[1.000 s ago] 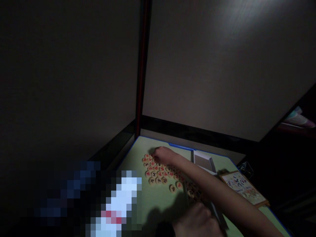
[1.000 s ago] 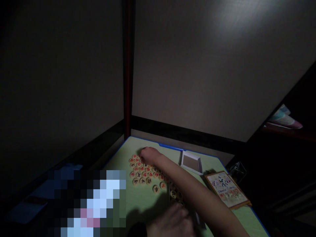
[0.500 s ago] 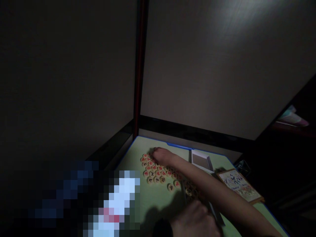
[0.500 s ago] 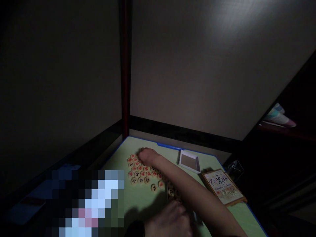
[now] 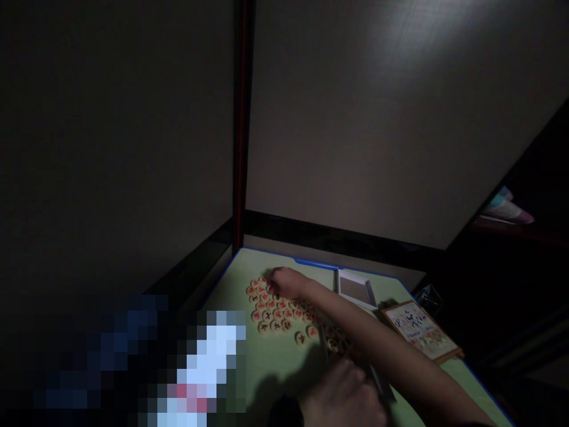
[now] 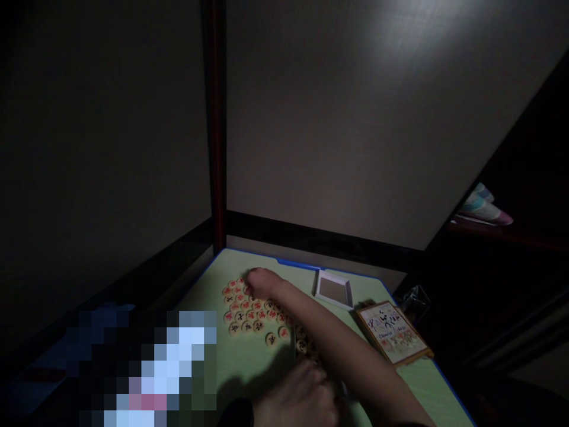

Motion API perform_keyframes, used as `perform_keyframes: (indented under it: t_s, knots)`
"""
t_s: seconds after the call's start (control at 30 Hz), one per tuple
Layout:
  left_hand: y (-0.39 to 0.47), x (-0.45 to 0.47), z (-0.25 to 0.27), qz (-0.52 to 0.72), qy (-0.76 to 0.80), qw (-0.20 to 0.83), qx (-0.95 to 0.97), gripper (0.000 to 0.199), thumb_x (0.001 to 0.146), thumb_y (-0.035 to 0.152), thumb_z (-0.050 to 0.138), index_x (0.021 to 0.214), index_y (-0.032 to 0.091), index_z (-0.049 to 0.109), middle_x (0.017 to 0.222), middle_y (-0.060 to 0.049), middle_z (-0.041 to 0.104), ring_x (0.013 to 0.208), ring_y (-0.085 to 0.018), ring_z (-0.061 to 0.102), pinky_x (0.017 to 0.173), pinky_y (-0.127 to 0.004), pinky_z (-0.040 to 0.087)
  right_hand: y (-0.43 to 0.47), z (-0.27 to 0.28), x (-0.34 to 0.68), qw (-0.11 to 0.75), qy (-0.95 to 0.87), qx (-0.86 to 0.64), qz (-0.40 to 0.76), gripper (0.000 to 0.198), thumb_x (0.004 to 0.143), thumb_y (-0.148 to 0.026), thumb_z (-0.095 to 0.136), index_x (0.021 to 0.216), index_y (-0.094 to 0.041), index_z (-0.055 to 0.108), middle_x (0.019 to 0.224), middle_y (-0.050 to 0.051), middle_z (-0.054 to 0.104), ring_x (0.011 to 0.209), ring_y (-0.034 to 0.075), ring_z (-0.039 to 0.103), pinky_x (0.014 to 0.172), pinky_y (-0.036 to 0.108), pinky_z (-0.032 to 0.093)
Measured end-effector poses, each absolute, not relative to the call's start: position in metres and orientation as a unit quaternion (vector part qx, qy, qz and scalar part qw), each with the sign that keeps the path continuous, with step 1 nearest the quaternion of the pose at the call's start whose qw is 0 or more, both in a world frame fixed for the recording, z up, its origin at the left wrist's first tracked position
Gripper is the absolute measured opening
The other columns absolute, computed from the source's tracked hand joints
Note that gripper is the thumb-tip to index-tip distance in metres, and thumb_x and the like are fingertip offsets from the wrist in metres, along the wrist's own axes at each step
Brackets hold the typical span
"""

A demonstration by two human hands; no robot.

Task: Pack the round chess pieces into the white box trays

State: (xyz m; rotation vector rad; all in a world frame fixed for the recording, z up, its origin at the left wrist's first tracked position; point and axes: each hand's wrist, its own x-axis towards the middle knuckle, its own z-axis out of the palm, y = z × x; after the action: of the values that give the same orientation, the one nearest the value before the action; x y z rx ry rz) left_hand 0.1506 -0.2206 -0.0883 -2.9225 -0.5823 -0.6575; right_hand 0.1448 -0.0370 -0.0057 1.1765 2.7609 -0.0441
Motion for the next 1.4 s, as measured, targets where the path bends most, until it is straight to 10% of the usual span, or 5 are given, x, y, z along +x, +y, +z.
perform_keyframes:
  t_s: [0.57,1.4]
  knots:
    - [-0.210,0.135,-0.047,-0.161,-0.154,-0.025,-0.975,0.028,0.071,0.039,0.062,0.078,0.013,0.068,0.066,-0.006,0.063,0.066,-0.019,0.056,0.073,-0.037,0.049,-0.086,0.006,0.282,-0.007,0.856,0.513,-0.067,0.035,0.076,-0.006,0.052,0.097,-0.018,0.077,0.089,0.006,0.077,0.077,0.018,0.068,0.068,0.023,0.042]
    - [-0.221,0.139,-0.066,-0.216,-0.208,0.038,-0.953,0.027,0.088,0.035,0.056,0.073,0.015,0.065,0.066,-0.004,0.064,0.069,-0.022,0.061,0.070,-0.041,0.053,-0.105,-0.024,0.297,-0.126,0.831,0.516,-0.165,0.020,0.080,-0.011,0.055,0.087,-0.013,0.073,0.074,0.004,0.071,0.065,0.014,0.057,0.060,0.023,0.037]
